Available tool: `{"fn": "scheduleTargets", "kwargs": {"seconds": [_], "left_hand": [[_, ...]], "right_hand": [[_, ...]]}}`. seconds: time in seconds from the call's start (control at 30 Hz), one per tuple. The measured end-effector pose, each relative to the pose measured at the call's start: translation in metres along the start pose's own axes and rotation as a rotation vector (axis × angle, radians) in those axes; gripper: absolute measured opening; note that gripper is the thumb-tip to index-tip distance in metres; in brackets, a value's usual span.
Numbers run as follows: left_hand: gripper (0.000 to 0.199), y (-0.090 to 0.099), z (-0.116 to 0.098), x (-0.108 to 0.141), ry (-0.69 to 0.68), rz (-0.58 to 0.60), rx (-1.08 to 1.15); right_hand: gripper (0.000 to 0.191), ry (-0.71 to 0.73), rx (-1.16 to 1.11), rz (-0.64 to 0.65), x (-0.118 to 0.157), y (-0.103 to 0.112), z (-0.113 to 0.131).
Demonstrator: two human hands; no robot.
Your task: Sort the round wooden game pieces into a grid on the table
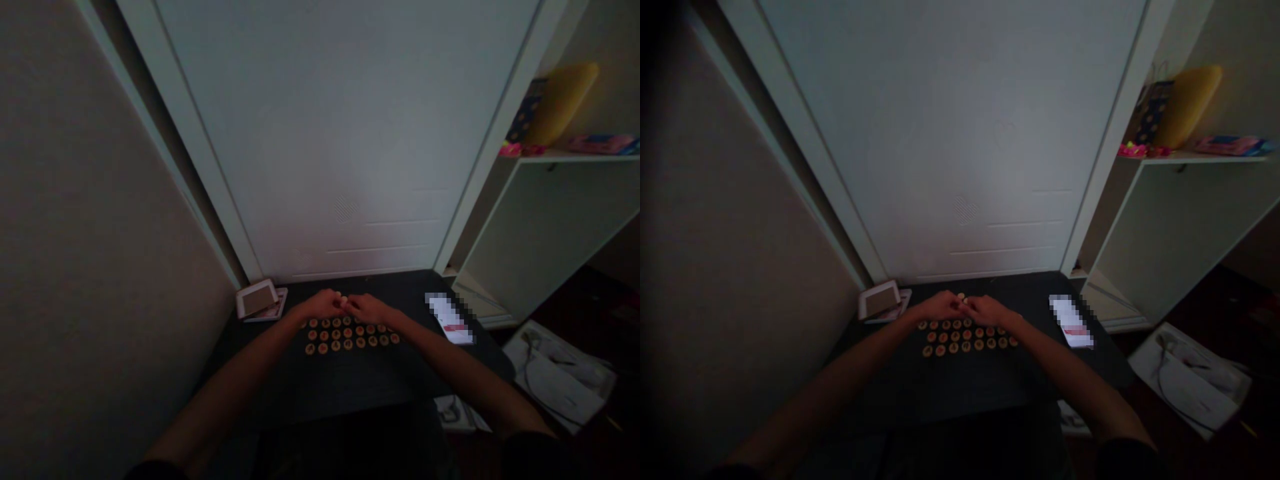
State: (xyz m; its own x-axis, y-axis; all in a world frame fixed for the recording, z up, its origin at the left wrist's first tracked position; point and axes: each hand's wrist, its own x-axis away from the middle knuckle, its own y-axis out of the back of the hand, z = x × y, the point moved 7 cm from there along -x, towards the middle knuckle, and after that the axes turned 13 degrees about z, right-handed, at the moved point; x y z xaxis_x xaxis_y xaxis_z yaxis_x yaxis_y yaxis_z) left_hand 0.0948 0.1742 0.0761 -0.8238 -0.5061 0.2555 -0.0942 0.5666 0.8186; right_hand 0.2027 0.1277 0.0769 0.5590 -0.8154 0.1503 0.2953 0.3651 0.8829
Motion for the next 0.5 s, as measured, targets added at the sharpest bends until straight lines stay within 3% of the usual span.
{"fn": "scheduleTargets", "kwargs": {"seconds": [0.17, 0.5], "left_hand": [[0.032, -0.003, 0.005, 0.000, 0.032, 0.039, 0.066], [0.046, 0.002, 0.013, 0.001, -0.033, -0.046, 0.573]], "right_hand": [[0.042, 0.063, 0.023, -0.008, 0.002, 0.000, 0.007], [0.052, 0.035, -0.101, -0.200, -0.003, 0.021, -0.003]]}}
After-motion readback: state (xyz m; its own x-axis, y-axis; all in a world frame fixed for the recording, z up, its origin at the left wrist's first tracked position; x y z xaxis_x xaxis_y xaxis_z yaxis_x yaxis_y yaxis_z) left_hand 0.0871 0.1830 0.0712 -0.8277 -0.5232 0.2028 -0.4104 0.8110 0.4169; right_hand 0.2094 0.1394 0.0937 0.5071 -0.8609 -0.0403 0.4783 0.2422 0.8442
